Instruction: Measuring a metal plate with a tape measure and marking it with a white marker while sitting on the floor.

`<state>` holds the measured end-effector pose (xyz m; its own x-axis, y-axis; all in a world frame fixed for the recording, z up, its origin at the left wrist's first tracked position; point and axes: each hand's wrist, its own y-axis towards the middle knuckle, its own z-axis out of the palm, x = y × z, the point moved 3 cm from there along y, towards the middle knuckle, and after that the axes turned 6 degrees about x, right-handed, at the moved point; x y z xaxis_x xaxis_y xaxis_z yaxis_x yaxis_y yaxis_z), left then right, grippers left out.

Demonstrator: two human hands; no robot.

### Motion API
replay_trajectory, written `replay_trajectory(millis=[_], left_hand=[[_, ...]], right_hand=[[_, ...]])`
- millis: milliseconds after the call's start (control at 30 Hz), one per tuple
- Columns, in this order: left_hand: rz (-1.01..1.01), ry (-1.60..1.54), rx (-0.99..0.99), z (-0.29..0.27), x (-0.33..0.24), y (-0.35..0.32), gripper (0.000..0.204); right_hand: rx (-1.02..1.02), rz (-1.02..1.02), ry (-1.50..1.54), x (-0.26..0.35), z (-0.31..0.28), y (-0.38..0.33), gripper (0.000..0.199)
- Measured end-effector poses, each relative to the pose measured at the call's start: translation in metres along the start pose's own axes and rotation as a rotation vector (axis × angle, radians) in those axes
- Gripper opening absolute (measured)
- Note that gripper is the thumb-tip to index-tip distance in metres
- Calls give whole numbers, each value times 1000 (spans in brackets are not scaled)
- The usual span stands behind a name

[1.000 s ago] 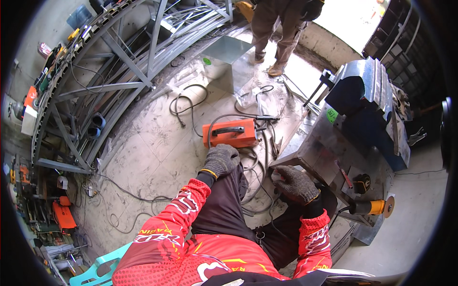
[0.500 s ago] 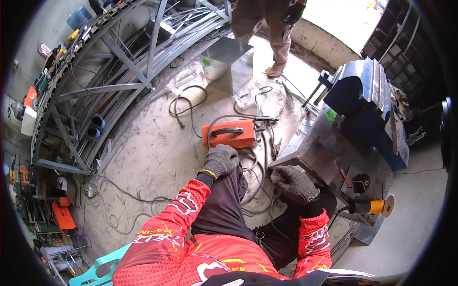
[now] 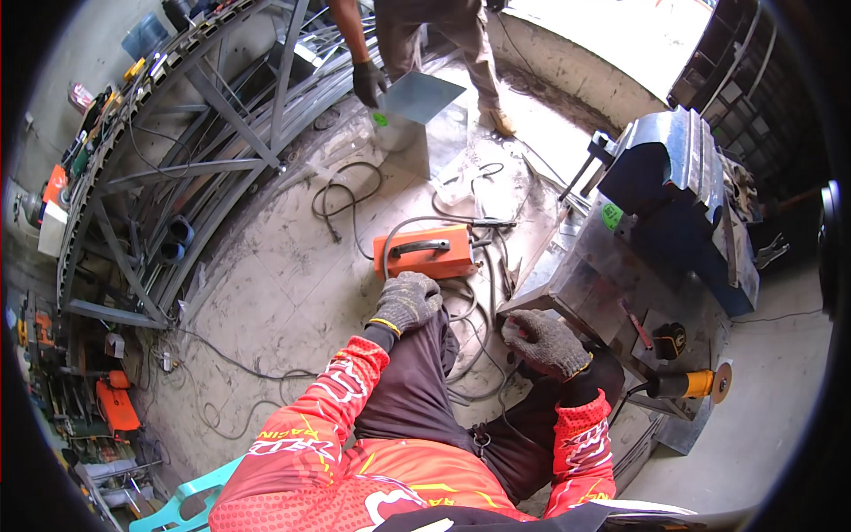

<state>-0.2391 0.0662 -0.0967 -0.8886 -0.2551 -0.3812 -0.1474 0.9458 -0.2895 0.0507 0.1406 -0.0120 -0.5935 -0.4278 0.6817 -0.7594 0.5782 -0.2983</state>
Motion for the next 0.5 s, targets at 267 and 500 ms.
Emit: replay_trajectory(millis=[267, 500], left_hand=[[72, -45, -72, 4, 1, 0, 25], [15, -33, 3, 5, -1, -6, 29]], right_hand=[[31, -41, 30, -16, 2, 4, 42], [29, 16, -26, -32, 14, 7, 59]])
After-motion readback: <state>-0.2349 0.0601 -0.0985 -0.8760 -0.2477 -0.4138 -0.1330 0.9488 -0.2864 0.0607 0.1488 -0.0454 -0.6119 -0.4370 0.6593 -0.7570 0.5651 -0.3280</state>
